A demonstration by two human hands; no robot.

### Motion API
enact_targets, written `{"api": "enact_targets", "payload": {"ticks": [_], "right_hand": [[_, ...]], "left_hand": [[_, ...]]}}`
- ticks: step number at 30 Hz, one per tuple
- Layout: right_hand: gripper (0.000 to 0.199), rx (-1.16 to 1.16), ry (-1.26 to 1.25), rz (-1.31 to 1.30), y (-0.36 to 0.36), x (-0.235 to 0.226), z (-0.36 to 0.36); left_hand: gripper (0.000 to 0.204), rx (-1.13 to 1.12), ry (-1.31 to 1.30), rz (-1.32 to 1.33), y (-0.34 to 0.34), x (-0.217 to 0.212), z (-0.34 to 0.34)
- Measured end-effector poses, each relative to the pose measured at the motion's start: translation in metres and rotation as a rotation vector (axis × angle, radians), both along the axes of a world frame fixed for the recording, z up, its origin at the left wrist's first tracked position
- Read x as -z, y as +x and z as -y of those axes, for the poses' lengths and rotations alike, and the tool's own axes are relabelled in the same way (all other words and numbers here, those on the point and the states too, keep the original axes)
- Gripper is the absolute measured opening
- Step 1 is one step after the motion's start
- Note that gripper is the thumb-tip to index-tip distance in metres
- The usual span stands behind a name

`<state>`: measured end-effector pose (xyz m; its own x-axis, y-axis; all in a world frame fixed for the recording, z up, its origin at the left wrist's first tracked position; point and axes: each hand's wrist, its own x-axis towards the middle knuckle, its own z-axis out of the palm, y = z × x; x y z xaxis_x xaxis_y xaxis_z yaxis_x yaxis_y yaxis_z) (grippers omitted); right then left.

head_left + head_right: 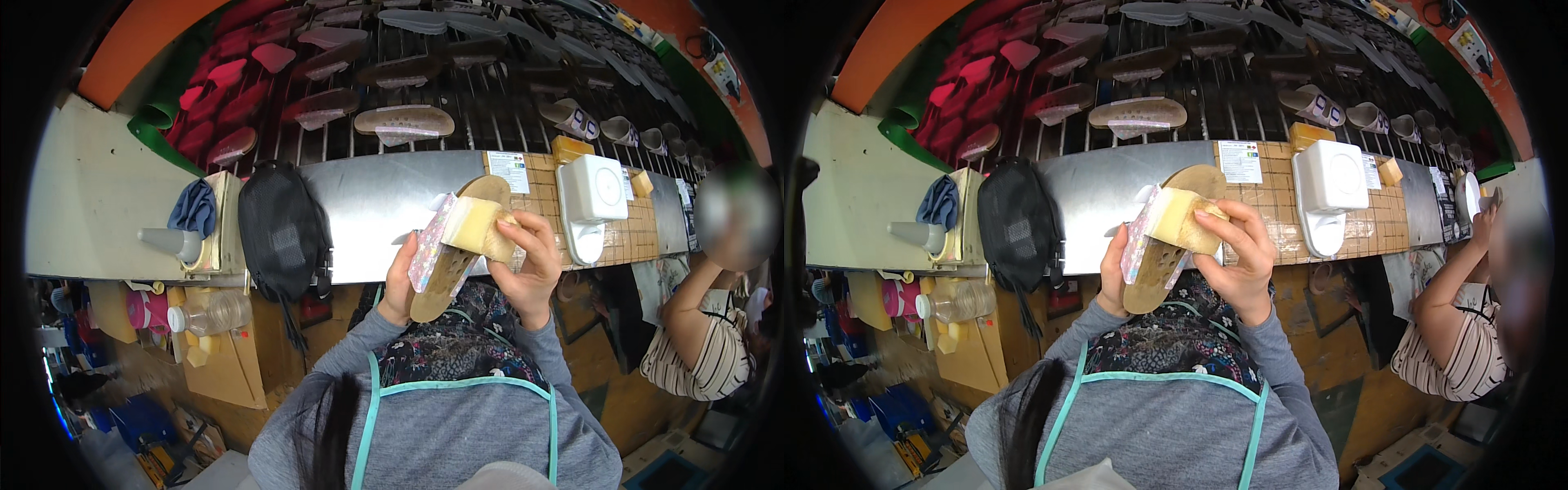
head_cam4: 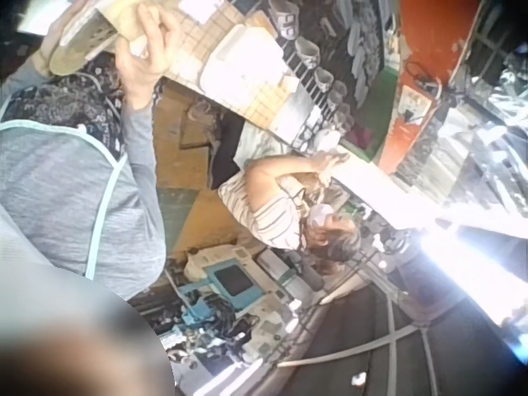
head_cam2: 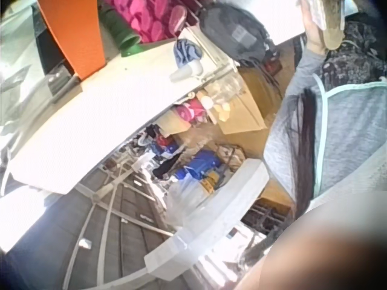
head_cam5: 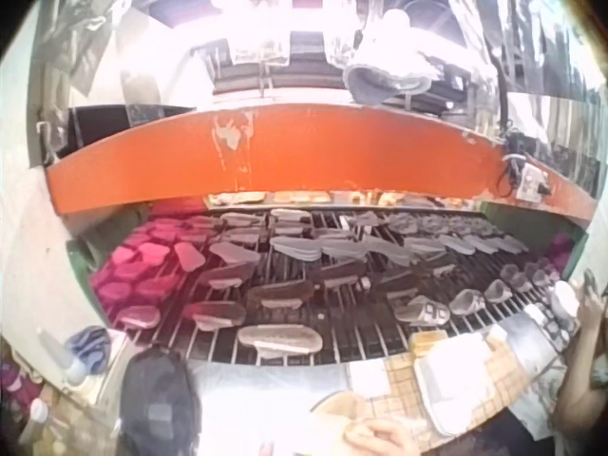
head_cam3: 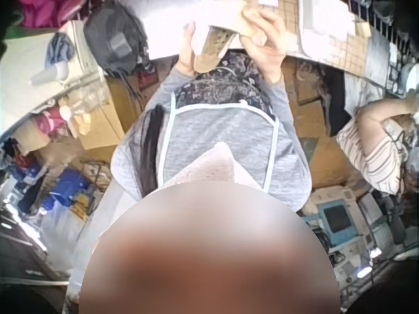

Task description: The person repeatedly wipes the soles of white slippers with a yellow sponge. They pick up each slipper from a rack, rub the bottom surface, and return it to the rack. Another person is visible in the background performing a similar task.

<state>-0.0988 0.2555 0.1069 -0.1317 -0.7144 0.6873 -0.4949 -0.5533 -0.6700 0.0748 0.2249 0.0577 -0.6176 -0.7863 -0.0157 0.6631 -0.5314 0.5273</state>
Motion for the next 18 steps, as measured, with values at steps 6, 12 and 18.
{"api": "enact_targets", "payload": {"ticks": [6,12,18], "right_hand": [[0.051,-0.065,0.01,-0.086,-0.01,-0.001,-0.002],[0.051,-0.098,0.025,-0.051,-0.013,0.001,-0.012],[0.052,-0.085,0.005,-0.083,-0.022,0.006,-0.024]], "left_hand": [[0.063,-0.02,-0.012,0.003,-0.008,0.002,0.006],[0.062,0.085,0.066,-0.187,-0.028,0.004,0.022],[0.06,0.076,0.065,-0.162,-0.053,-0.012,0.037]]}}
